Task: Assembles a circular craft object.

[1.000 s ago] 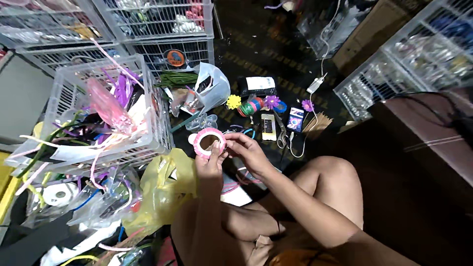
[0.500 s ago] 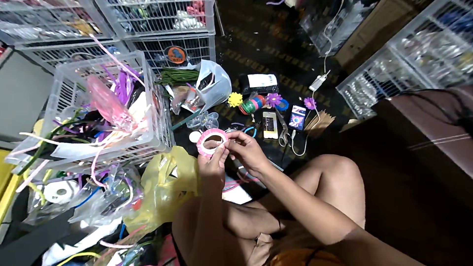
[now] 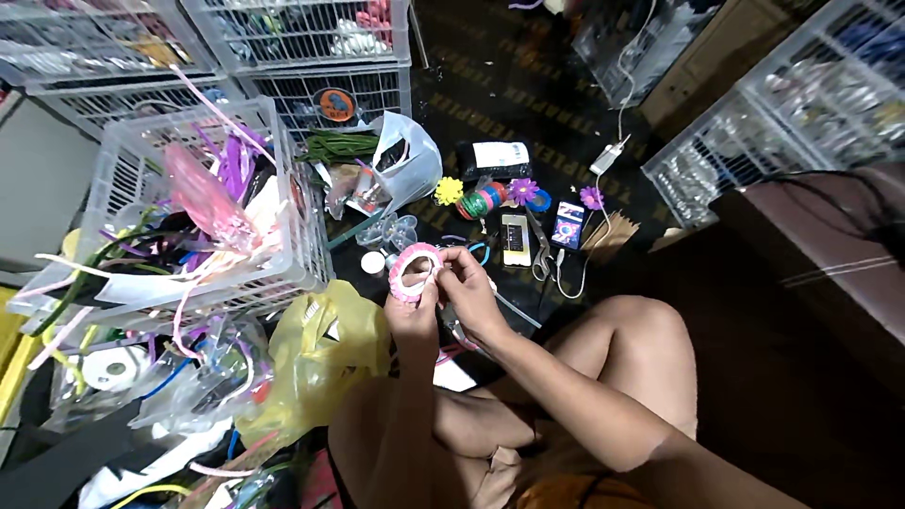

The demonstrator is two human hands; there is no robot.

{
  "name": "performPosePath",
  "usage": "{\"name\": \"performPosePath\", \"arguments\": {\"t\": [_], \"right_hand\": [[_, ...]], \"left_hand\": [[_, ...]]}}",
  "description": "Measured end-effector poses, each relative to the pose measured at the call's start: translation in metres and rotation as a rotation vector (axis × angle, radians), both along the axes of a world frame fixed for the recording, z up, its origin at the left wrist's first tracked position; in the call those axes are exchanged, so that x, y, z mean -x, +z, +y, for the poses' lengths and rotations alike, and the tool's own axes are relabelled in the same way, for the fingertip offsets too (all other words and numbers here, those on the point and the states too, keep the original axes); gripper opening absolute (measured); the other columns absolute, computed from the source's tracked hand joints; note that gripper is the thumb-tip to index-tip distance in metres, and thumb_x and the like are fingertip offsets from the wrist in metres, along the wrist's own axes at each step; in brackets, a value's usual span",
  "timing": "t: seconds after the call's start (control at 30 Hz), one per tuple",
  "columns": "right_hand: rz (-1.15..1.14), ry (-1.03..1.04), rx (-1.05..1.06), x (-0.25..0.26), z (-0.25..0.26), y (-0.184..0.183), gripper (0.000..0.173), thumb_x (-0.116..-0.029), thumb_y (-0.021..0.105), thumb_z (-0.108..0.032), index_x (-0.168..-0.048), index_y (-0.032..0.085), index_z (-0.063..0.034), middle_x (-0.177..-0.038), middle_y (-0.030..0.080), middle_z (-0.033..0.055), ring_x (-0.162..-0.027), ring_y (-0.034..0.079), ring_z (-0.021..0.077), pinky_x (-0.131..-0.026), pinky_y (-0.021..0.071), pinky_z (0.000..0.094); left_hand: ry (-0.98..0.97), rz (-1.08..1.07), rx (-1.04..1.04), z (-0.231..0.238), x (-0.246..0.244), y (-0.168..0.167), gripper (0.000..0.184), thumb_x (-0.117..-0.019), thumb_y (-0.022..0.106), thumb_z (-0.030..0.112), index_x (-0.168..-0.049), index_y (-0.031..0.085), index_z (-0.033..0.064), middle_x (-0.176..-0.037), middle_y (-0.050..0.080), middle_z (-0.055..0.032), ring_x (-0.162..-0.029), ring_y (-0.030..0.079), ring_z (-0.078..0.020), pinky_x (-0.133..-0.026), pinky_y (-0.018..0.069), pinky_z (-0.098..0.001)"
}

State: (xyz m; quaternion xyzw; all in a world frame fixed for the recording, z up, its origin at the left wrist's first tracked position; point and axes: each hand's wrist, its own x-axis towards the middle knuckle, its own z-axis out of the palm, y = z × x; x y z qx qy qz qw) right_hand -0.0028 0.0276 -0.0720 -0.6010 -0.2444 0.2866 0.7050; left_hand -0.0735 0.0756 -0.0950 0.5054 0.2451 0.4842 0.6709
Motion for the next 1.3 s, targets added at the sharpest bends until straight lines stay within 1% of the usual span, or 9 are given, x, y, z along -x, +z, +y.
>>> {"name": "performPosePath", "arguments": {"t": [0.17,0.33,0.47,0.6,0.73,0.93,1.03,1.17,1.3], "right_hand": [[0.033,0.072,0.017,-0.005,-0.003,0.0,0.019,-0.1007,0.057,-0.003,-0.12,0.061,-0.0028,-0.091,0.063,0.0063,-0.066,0.06,0.009,-0.063,0.0544,0.0244],[0.186,0.088,-0.032,-0.004,-0.002,0.002,0.021,-0.0991,0.059,0.0,-0.119,0.063,-0.0049,-0.096,0.064,0.0061,-0.07,0.059,0.0096,-0.064,0.0533,0.0237],[0.256,0.058,-0.047,-0.001,0.0,0.002,0.019,-0.1,0.057,0.0,-0.117,0.063,-0.0056,-0.094,0.063,0.0054,-0.07,0.059,0.009,-0.064,0.0527,0.0234],[0.262,0.049,-0.058,0.0,0.001,0.003,0.018,-0.0998,0.058,-0.001,-0.115,0.064,-0.0059,-0.094,0.064,0.0051,-0.07,0.058,0.0087,-0.064,0.0518,0.0226],[0.26,0.059,-0.066,0.0,0.001,0.003,0.018,-0.0997,0.059,-0.001,-0.116,0.065,-0.0057,-0.094,0.064,0.0048,-0.069,0.058,0.0082,-0.062,0.0507,0.022],[0.24,0.016,-0.033,0.004,0.005,0.006,0.016,-0.1003,0.057,-0.001,-0.114,0.063,-0.0063,-0.09,0.062,0.0033,-0.066,0.056,0.0071,-0.061,0.0493,0.0213],[0.244,-0.005,-0.028,0.008,0.006,0.007,0.015,-0.1027,0.054,-0.004,-0.116,0.06,-0.0082,-0.094,0.062,0.0045,-0.075,0.06,0.0093,-0.068,0.0524,0.0255],[0.173,0.031,-0.002,0.002,0.005,0.008,0.015,-0.1009,0.058,-0.003,-0.115,0.061,-0.0061,-0.091,0.062,0.0045,-0.073,0.06,0.0095,-0.068,0.0534,0.0258],[-0.114,0.088,0.14,-0.023,-0.002,0.008,0.017,-0.0987,0.063,-0.006,-0.115,0.065,-0.0029,-0.094,0.065,0.0065,-0.074,0.061,0.0101,-0.07,0.0549,0.0275]], "left_hand": [[-0.019,-0.065,0.075,0.003,0.0,0.0,0.012,-0.0926,0.061,-0.005,-0.1,0.063,0.0036,-0.079,0.069,-0.0028,-0.066,0.065,-0.0102,-0.065,0.0586,-0.0273],[-0.031,-0.091,0.169,0.003,0.0,0.005,0.013,-0.0938,0.06,-0.006,-0.101,0.064,0.0035,-0.085,0.07,-0.0053,-0.071,0.068,-0.012,-0.068,0.0597,-0.0282],[-0.044,-0.128,0.173,0.003,-0.001,0.004,0.015,-0.0937,0.058,-0.007,-0.099,0.063,0.006,-0.084,0.07,-0.0038,-0.069,0.066,-0.01,-0.066,0.0588,-0.0264],[-0.036,-0.14,0.162,0.002,-0.002,0.003,0.016,-0.0931,0.057,-0.007,-0.099,0.063,0.0063,-0.082,0.069,-0.0037,-0.067,0.065,-0.0094,-0.064,0.0576,-0.0253],[-0.027,-0.131,0.163,0.002,-0.001,0.005,0.016,-0.0946,0.056,-0.007,-0.101,0.063,0.0064,-0.087,0.07,-0.003,-0.072,0.067,-0.01,-0.068,0.0593,-0.0265],[-0.009,-0.118,0.097,0.001,-0.002,0.0,0.015,-0.094,0.056,-0.005,-0.1,0.064,0.0068,-0.083,0.069,-0.0009,-0.07,0.066,-0.0086,-0.068,0.0586,-0.0265],[0.021,-0.08,0.07,-0.001,-0.005,-0.005,0.018,-0.0918,0.056,-0.007,-0.103,0.061,0.0054,-0.09,0.069,-0.0012,-0.083,0.069,-0.0098,-0.077,0.0602,-0.0298],[0.013,-0.119,0.106,-0.001,-0.005,0.0,0.019,-0.0909,0.056,-0.008,-0.1,0.061,0.0067,-0.087,0.069,-0.0012,-0.081,0.068,-0.0105,-0.077,0.0601,-0.0302],[-0.179,-0.051,0.193,0.007,0.007,0.008,0.028,-0.097,0.049,0.001,-0.124,0.054,0.0012,-0.111,0.067,-0.0068,-0.1,0.068,-0.015,-0.092,0.0583,-0.0352]]}}
